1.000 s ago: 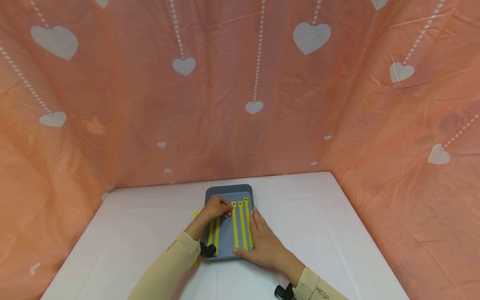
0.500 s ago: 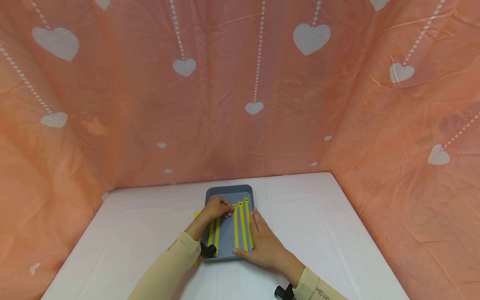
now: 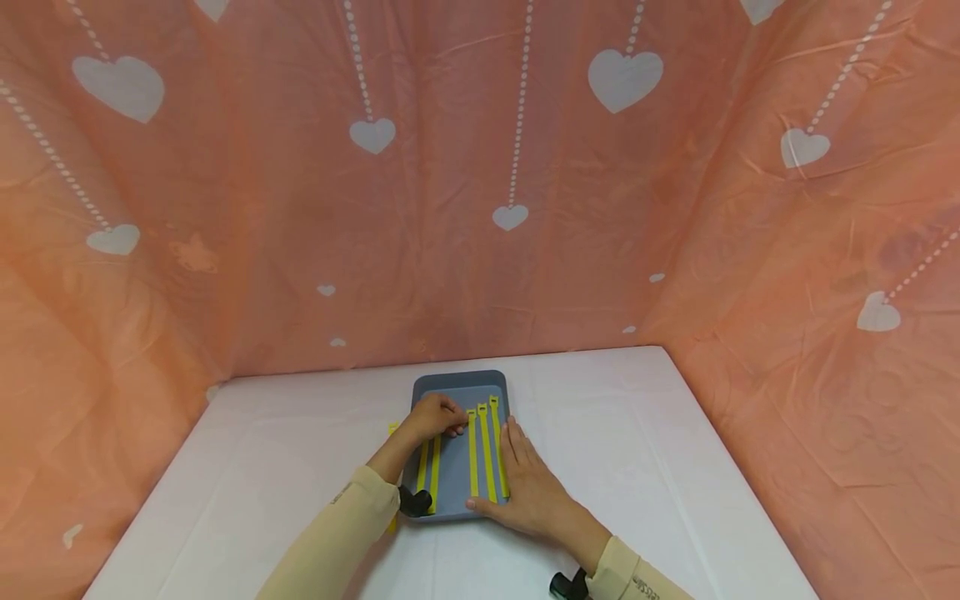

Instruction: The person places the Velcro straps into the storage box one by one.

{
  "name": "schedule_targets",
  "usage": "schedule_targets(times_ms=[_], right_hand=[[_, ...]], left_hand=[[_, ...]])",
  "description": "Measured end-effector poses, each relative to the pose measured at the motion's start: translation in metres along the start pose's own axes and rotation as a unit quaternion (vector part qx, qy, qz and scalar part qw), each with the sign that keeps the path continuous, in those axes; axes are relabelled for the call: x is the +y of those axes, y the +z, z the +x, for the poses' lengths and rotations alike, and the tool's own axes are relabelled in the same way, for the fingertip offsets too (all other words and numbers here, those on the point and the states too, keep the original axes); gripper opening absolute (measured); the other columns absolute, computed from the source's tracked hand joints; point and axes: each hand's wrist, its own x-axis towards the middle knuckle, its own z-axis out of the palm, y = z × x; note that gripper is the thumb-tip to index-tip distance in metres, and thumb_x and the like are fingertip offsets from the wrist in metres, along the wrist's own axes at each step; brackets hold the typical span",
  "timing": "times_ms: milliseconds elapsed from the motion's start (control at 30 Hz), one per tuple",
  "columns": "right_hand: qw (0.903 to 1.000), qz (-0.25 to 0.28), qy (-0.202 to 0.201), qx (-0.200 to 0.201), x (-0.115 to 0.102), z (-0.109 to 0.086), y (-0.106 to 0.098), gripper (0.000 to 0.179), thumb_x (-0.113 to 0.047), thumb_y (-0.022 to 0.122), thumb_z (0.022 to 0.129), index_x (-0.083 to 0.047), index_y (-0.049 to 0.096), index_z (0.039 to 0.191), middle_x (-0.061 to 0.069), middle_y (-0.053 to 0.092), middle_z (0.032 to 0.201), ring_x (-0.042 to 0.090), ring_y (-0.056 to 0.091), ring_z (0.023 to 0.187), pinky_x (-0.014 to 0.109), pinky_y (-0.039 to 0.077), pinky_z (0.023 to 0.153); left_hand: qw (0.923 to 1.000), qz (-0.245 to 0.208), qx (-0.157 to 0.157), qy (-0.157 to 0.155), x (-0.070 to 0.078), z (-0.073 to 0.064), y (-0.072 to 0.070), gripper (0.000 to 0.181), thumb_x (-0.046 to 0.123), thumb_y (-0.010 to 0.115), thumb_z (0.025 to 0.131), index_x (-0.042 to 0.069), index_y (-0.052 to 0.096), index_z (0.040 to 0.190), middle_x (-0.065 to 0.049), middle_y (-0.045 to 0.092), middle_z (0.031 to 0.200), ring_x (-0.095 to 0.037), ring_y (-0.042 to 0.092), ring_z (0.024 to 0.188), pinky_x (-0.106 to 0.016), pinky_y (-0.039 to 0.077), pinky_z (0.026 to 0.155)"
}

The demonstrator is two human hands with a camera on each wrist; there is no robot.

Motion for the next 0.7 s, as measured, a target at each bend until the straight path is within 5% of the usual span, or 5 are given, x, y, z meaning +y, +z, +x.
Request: schedule_targets(times_ms=[700], right_hand=[[1.0,-0.004,-0.008,0.003,-0.001,-0.001,-0.001,0.128,-0.08,0.062,0.092,0.008,0.01,0.168,0.025,0.0,0.178,0.036,0.006,0.166,0.053,0.025,0.131]], left_hand=[[0.9975,-0.053,0.029,0.036,0.0,-0.018,-0.041,0.017,0.011,0.07,0.105,-0.005,0.075,0.111,-0.024,0.078,0.102,-0.034,0.077,0.092,-0.044,0.065,0.086]])
